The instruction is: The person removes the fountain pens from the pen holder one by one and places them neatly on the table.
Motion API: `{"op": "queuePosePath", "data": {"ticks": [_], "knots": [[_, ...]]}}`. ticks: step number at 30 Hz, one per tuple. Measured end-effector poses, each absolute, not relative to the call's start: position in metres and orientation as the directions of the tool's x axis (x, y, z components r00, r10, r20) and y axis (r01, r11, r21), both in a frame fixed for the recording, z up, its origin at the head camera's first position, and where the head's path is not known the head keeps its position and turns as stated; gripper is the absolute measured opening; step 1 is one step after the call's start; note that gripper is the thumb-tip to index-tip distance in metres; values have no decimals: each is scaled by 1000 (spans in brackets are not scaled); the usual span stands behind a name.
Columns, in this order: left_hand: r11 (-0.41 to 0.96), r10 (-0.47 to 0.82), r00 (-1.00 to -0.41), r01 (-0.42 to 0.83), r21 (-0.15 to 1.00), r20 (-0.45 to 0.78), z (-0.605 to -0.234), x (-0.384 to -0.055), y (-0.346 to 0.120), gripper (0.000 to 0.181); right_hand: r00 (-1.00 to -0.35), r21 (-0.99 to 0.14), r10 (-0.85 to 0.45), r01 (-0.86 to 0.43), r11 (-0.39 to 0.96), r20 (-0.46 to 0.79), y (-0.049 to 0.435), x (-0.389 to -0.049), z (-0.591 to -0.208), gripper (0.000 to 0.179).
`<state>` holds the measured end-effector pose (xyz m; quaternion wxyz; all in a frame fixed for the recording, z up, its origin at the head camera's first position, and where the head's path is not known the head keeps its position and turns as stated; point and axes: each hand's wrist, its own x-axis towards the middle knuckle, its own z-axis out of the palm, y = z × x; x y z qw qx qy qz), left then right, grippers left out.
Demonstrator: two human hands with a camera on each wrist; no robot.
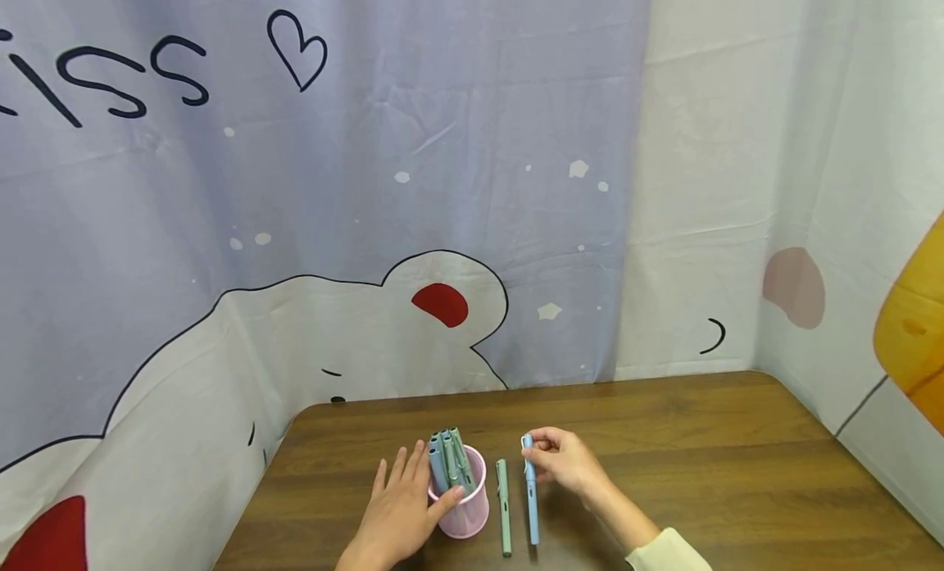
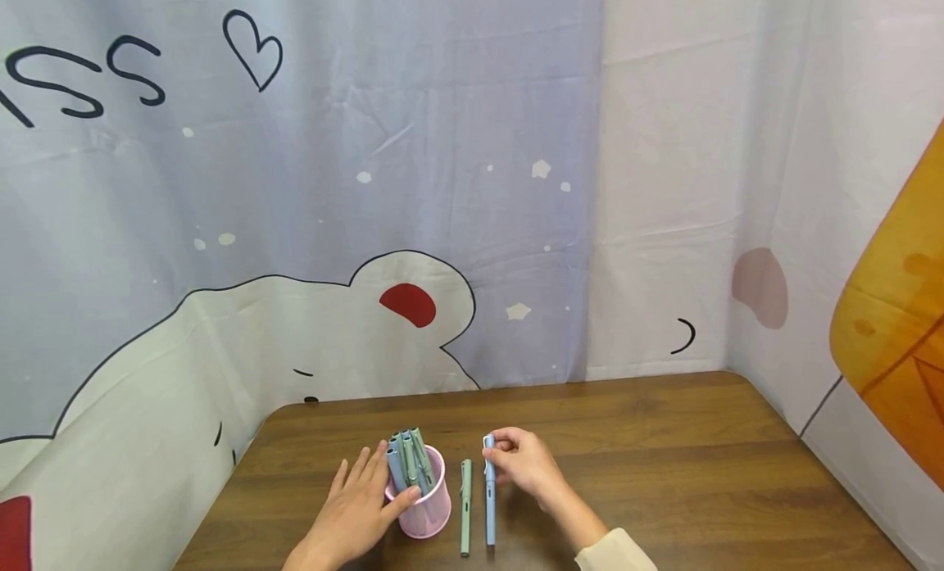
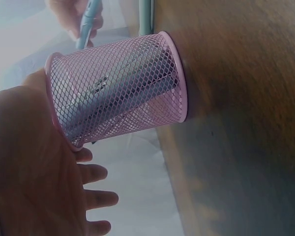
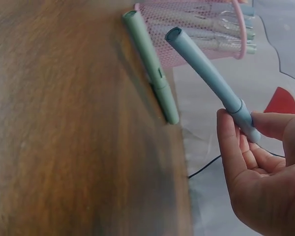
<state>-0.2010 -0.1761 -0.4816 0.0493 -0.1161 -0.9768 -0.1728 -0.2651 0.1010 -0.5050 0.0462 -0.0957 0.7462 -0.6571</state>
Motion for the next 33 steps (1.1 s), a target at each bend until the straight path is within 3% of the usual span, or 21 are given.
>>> {"op": "queuePosePath", "data": {"ticks": [33], "knots": [[908,208,-971,236,345,116,-482,-202,-176,95,-974,-971,-213,23,238,-75,94,-271,-522,26]]}}
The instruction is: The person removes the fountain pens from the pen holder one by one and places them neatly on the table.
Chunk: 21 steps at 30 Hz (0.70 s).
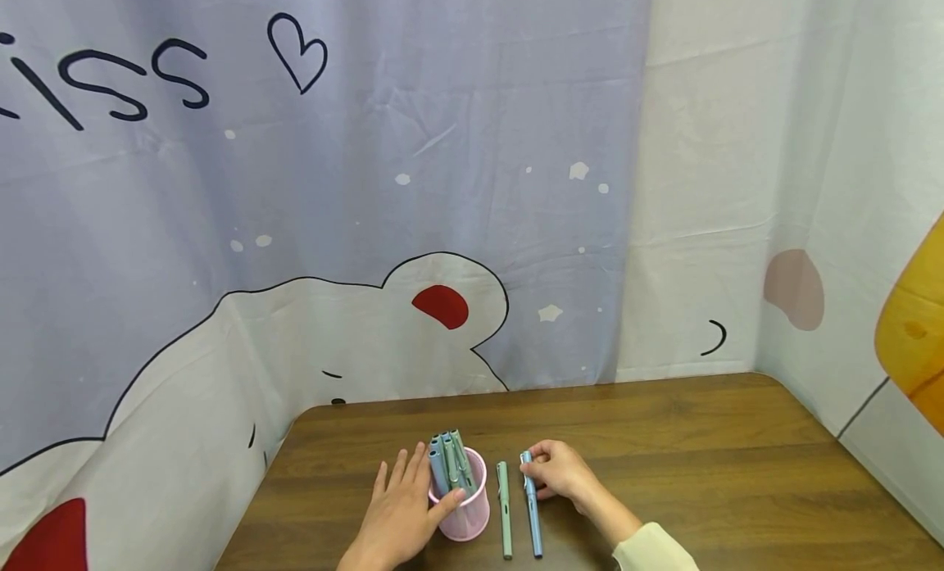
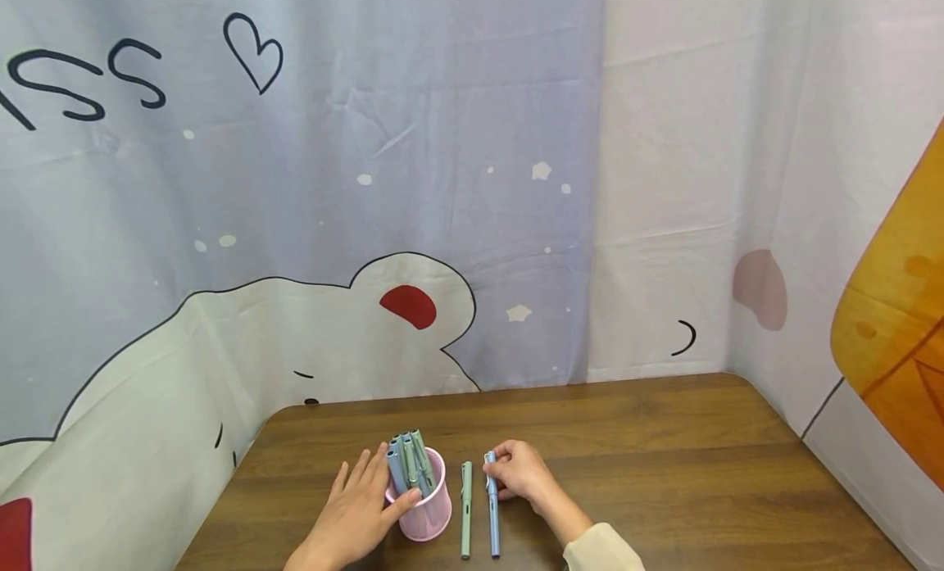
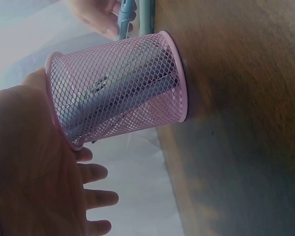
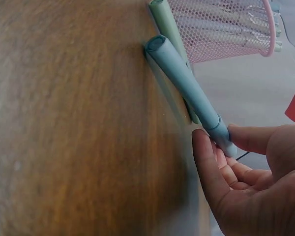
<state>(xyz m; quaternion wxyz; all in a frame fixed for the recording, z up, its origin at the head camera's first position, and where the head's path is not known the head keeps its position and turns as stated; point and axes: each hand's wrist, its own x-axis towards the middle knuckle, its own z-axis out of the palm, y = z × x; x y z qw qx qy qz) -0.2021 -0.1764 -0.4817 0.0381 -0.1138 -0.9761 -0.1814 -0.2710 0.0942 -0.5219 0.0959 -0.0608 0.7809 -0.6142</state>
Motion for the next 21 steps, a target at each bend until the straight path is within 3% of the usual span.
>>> {"op": "queuePosePath", "data": {"ticks": [21], "knots": [[911,202,-971,234,340,127,-480,-201,-175,94,-990,-900,-127,-7,437,-54,83,-275,-526,15]]}}
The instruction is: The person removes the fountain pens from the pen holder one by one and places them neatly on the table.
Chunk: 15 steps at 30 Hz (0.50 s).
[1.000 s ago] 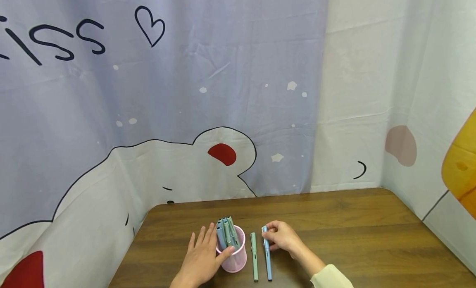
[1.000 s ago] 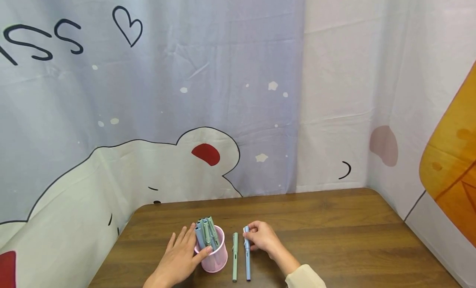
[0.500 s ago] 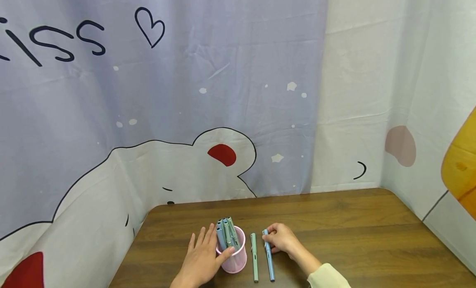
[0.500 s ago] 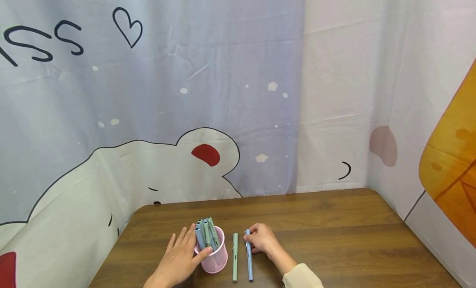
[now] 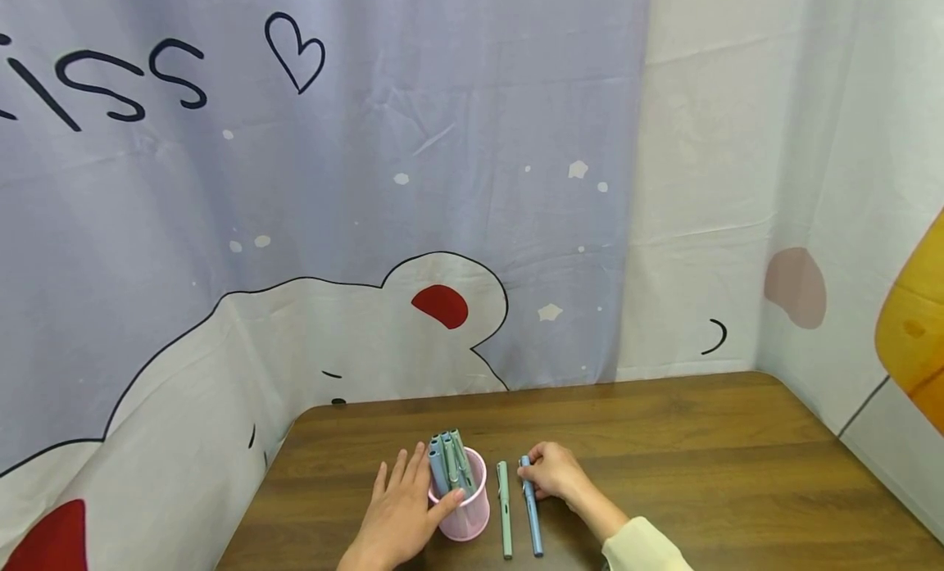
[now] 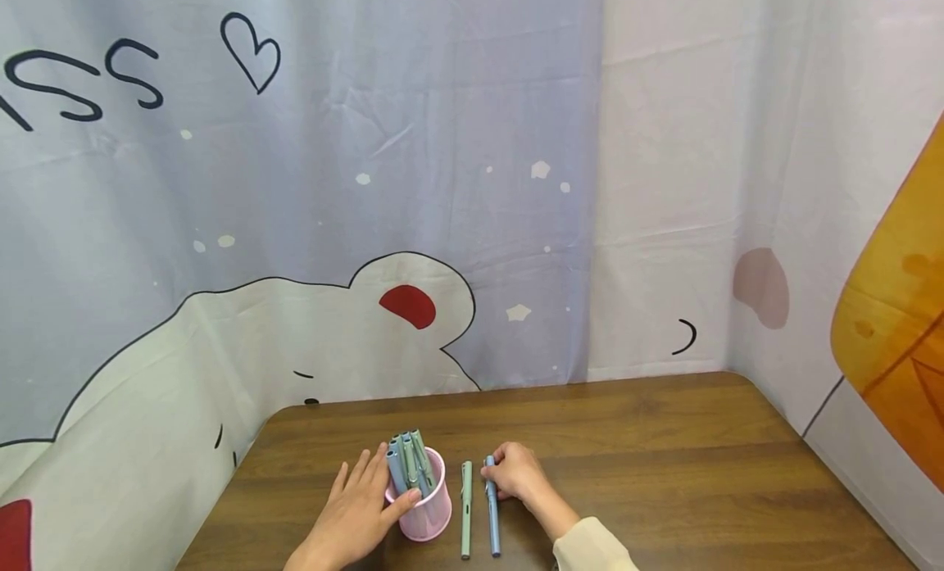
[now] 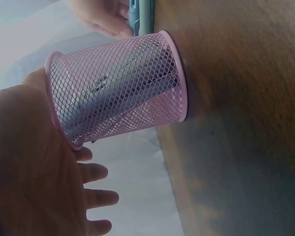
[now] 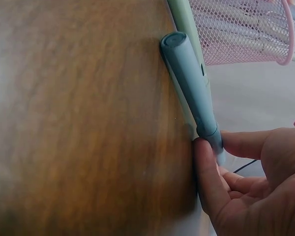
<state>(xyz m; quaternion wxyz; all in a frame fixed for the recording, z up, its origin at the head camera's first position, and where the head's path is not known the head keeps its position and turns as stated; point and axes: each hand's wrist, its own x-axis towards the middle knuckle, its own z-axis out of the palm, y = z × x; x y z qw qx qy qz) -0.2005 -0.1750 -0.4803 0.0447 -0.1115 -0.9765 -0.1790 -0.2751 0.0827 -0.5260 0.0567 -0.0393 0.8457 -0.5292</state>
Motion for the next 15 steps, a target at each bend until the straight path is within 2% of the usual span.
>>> {"op": "queuePosePath", "data": {"ticks": [15], "knots": [[910,208,-967,246,334,146,-482,-200,-176,94,-992,-898,-112,6,439,-62,81,-278,-526,17]]}}
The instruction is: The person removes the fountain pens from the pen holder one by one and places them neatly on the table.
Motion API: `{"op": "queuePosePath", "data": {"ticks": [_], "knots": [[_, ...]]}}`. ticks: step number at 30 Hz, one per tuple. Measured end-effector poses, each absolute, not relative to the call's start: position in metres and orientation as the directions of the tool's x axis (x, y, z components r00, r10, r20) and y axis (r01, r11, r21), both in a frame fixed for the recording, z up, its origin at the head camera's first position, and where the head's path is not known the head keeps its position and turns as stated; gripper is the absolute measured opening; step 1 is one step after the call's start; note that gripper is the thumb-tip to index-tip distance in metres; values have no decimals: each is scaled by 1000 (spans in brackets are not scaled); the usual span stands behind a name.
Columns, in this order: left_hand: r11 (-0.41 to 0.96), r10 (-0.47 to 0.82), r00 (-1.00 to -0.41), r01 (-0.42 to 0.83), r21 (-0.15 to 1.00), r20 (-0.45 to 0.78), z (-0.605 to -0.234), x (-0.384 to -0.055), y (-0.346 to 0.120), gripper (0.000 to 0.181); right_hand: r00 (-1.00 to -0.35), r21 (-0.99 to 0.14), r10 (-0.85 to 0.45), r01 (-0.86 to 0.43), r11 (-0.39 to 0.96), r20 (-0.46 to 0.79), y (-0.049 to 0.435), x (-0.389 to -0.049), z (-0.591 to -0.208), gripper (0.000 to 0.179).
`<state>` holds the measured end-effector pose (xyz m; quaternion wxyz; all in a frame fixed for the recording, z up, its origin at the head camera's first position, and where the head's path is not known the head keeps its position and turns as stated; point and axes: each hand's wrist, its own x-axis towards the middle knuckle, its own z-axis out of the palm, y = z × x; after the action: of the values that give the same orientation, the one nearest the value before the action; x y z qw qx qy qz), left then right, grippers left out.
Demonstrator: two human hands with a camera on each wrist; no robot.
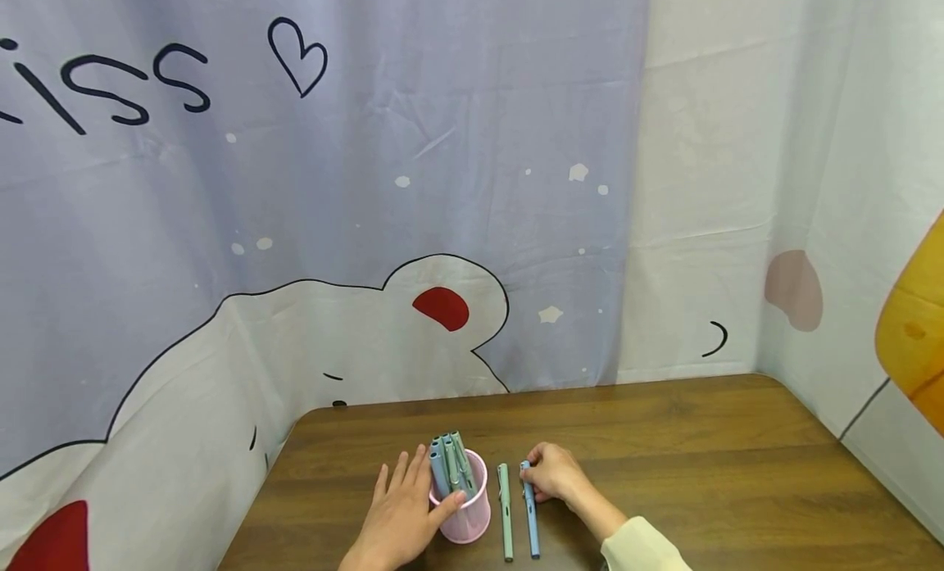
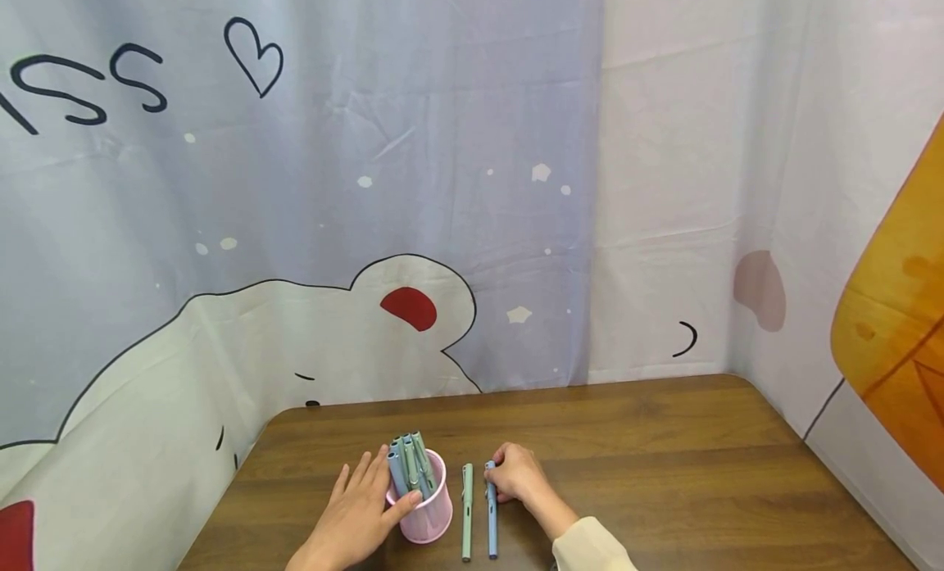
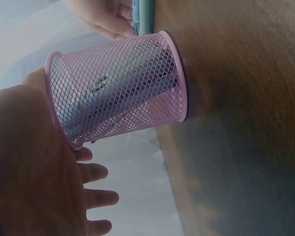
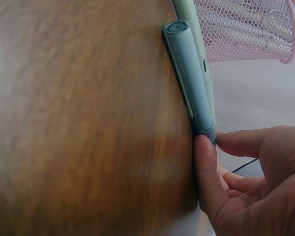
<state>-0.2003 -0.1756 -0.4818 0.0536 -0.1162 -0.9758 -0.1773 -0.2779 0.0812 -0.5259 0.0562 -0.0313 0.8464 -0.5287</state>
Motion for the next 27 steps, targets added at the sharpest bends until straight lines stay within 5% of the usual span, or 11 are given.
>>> {"op": "queuePosePath", "data": {"ticks": [27], "knots": [[911,203,-969,239,336,140,-482,-202,-176,95,-987,-834,-145,-139,534,71,80,-266,-472,22]]}}
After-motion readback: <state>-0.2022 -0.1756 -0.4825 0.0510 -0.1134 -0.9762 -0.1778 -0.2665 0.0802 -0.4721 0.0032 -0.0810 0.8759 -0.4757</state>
